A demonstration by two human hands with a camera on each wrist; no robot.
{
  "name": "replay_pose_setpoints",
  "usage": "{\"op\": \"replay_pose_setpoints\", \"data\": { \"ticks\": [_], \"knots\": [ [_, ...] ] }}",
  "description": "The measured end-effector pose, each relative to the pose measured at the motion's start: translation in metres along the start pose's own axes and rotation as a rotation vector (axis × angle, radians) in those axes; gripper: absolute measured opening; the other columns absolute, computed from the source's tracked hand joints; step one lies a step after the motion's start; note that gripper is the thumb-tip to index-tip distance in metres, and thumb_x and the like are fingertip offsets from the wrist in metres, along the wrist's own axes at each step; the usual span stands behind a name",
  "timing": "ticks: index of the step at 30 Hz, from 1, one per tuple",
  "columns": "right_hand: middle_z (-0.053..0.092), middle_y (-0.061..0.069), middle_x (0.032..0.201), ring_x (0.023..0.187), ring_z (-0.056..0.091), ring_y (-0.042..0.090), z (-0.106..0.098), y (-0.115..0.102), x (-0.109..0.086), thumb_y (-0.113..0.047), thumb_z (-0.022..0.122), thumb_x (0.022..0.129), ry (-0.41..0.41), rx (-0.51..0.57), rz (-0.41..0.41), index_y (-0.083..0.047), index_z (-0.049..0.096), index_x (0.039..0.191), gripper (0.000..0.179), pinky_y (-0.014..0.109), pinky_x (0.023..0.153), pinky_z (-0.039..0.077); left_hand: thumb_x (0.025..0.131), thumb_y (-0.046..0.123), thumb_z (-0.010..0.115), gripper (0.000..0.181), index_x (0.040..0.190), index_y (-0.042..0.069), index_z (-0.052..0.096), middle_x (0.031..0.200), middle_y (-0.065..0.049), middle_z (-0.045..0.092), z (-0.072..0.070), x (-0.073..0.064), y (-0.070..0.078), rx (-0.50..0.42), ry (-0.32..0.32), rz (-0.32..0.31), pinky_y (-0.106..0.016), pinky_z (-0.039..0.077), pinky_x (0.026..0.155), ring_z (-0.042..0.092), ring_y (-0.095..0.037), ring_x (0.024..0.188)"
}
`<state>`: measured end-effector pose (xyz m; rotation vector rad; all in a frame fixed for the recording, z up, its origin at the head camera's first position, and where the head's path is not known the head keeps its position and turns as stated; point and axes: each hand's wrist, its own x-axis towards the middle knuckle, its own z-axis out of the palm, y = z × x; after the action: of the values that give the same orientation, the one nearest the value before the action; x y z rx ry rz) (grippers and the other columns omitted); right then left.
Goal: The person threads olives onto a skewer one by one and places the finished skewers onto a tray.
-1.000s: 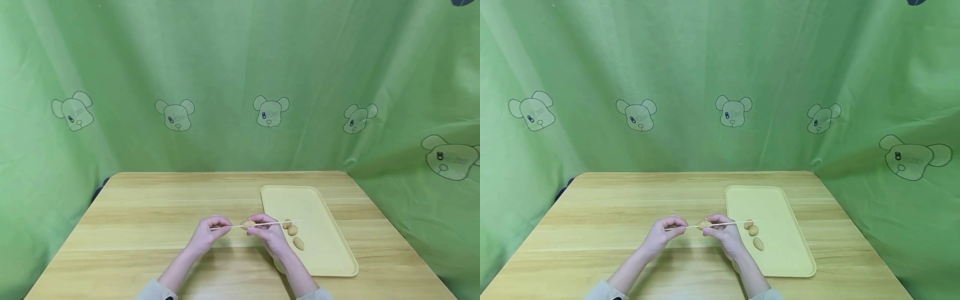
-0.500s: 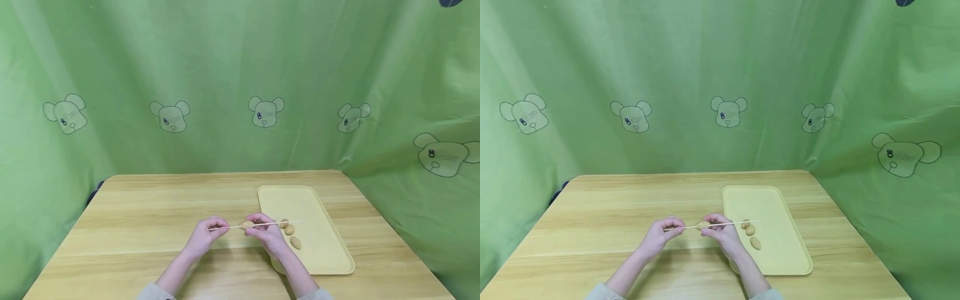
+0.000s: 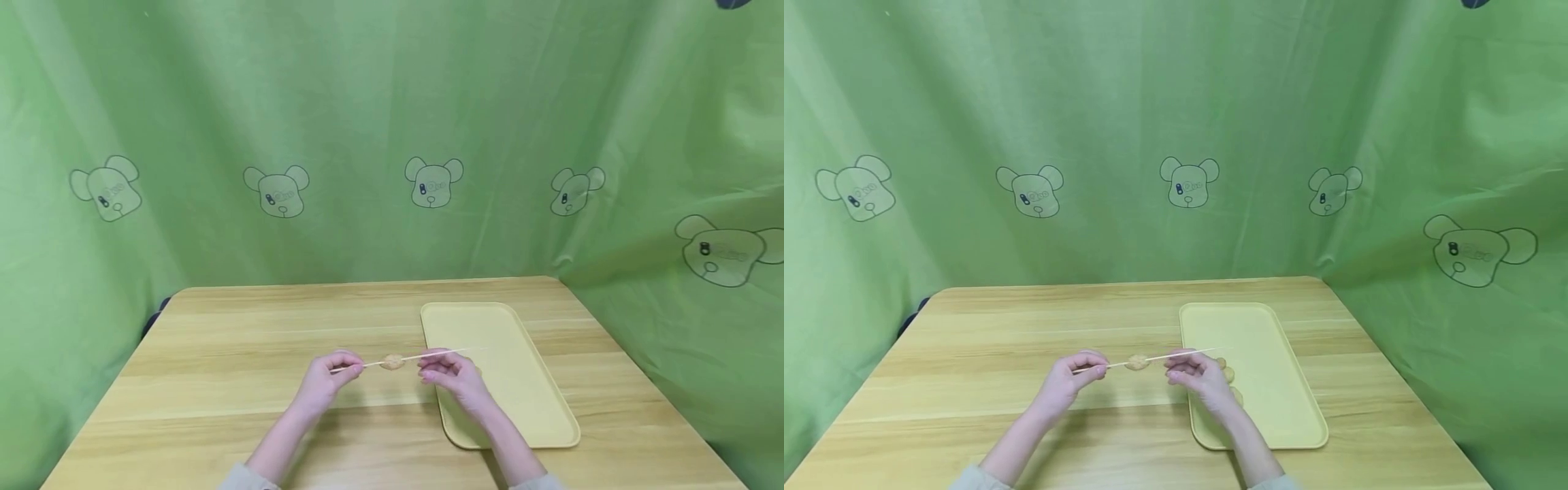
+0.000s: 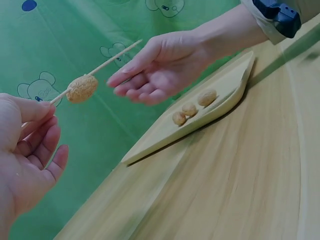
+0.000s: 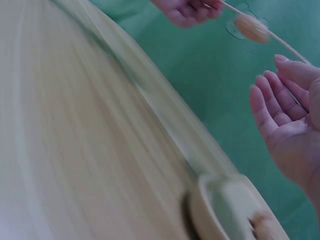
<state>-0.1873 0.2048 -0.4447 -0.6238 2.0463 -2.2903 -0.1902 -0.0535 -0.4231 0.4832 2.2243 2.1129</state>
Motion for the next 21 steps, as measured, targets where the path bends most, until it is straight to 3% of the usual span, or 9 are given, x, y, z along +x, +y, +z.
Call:
{"op": "replay_pose_setpoints", "data": {
  "ticks": [8,15,21],
  "knots": [
    [0.065,0.011,0.098,0.086,0.064,0.015,-0.042,-0.013,-0.016,0.004,0.061,0.084,0.130,-0.169,0.008,0.023,0.045,0.113,0.038,0.028,0.075,0.053,0.084,0.003,0.064,0.014,0.091,-0.010,0.064,0.099,-0.013,0.063,-0.009,-0.001,-0.001,-0.013,0.029,-0.035,-0.024,0.049,0.076,0.056,-0.016,0.089],
    [0.060,0.022,0.109,0.095,0.062,0.018,-0.072,-0.019,-0.027,-0.007,0.062,0.087,0.188,-0.321,0.134,0.013,0.048,0.121,0.043,0.024,0.082,0.049,0.082,0.000,0.066,0.010,0.088,-0.009,0.065,0.095,-0.015,0.062,-0.013,0.000,-0.005,0.003,0.044,-0.046,-0.023,0.048,0.074,0.055,-0.015,0.084],
    [0.055,0.029,0.116,0.096,0.060,0.014,-0.092,-0.017,-0.033,-0.011,0.063,0.087,0.221,-0.366,0.249,0.012,0.047,0.123,0.046,0.029,0.083,0.050,0.081,-0.001,0.065,0.009,0.087,-0.009,0.065,0.095,-0.015,0.061,-0.016,0.001,-0.007,0.023,0.051,-0.036,-0.023,0.048,0.073,0.055,-0.016,0.085]
  ]
}}
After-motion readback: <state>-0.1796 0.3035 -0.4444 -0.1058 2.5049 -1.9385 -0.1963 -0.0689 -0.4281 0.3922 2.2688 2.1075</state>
